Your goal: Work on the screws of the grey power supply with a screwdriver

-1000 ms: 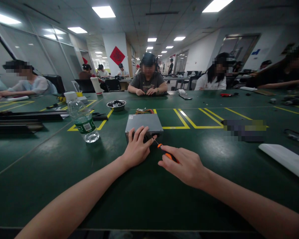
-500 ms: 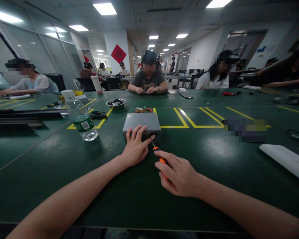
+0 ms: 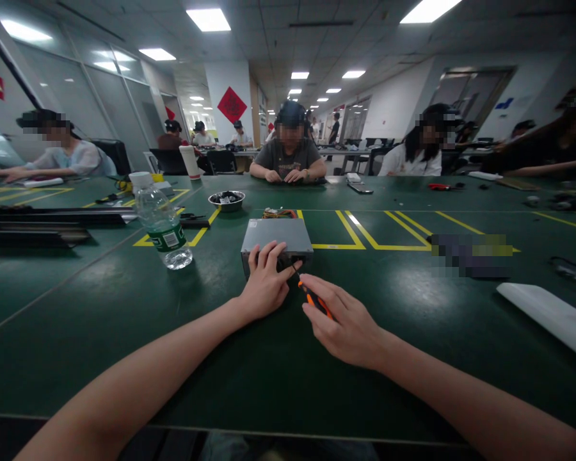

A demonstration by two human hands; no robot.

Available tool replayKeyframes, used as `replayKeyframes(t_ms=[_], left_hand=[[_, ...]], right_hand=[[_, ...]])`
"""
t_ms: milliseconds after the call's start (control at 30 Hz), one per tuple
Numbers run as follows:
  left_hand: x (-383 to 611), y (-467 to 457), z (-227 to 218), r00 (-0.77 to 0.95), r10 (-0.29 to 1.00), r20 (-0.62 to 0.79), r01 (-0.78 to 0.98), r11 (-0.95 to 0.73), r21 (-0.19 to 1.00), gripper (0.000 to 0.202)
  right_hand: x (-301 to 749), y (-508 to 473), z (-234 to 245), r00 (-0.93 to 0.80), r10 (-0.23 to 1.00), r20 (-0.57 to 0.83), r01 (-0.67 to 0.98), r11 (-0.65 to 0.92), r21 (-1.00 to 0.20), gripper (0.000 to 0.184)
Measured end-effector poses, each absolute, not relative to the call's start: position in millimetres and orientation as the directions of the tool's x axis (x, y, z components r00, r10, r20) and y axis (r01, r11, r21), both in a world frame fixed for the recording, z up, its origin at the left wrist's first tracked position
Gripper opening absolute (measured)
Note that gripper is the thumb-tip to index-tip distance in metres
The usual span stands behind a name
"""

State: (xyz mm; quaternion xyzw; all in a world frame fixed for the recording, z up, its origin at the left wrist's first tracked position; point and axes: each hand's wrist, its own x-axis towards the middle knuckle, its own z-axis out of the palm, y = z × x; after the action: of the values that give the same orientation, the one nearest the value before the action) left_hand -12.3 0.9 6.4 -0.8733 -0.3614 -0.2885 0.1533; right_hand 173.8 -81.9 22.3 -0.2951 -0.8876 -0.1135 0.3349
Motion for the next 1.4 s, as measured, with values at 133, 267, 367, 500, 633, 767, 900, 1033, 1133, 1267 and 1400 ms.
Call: replayKeyframes(t_ms=[133,267,367,500,633,767,900,1033,1133,1267,1400], left_hand=[[-12,1,6,0.568,0.543,0.618,0.719,-0.693,-0.053,0.048],[-12,1,6,0.568,0.545,0.617,0.718,-0.694,-0.049,0.047],[-12,1,6,0.569,0.546,0.615,0.720,-0.692,-0.053,0.048],[-12,1,6,0.569,0.549,0.612,0.729,-0.682,-0.066,0.049],[-12,1,5,0.565,0.547,0.618,0.732,-0.678,-0.069,0.048],[-12,2,5,0.569,0.548,0.613,0.730,-0.680,-0.070,0.049],[-12,2,5,0.571,0.553,0.607,0.732,-0.677,-0.072,0.049],[-12,3,4,0.572,0.545,0.614,0.733,-0.675,-0.084,0.048],[-12,4,4,0.570,0.540,0.619,0.731,-0.678,-0.081,0.048],[-13,4,4,0.576,0.537,0.616,0.721,-0.689,-0.074,0.051],[-18,4,7,0.604,0.518,0.606,0.693,-0.716,-0.080,0.051]], right_hand=[[173,-77,17,-0.615,0.532,0.582,0.561,0.814,-0.151,0.032],[174,-73,15,-0.553,0.577,0.602,0.606,0.774,-0.184,0.026],[174,-74,16,-0.553,0.529,0.644,0.620,0.778,-0.107,0.023],[173,-76,16,-0.600,0.472,0.646,0.604,0.796,-0.021,0.027],[173,-74,15,-0.608,0.466,0.643,0.636,0.771,0.044,0.030],[178,-73,16,-0.593,0.493,0.637,0.653,0.757,0.022,0.027],[175,-76,14,-0.589,0.461,0.664,0.629,0.777,0.017,0.032],[167,-75,13,-0.620,0.334,0.710,0.650,0.725,0.227,0.033],[170,-71,14,-0.620,0.205,0.757,0.665,0.650,0.368,0.025],[180,-68,14,-0.633,0.241,0.736,0.678,0.630,0.378,0.019],[184,-69,12,-0.656,0.260,0.708,0.668,0.637,0.385,0.024]])
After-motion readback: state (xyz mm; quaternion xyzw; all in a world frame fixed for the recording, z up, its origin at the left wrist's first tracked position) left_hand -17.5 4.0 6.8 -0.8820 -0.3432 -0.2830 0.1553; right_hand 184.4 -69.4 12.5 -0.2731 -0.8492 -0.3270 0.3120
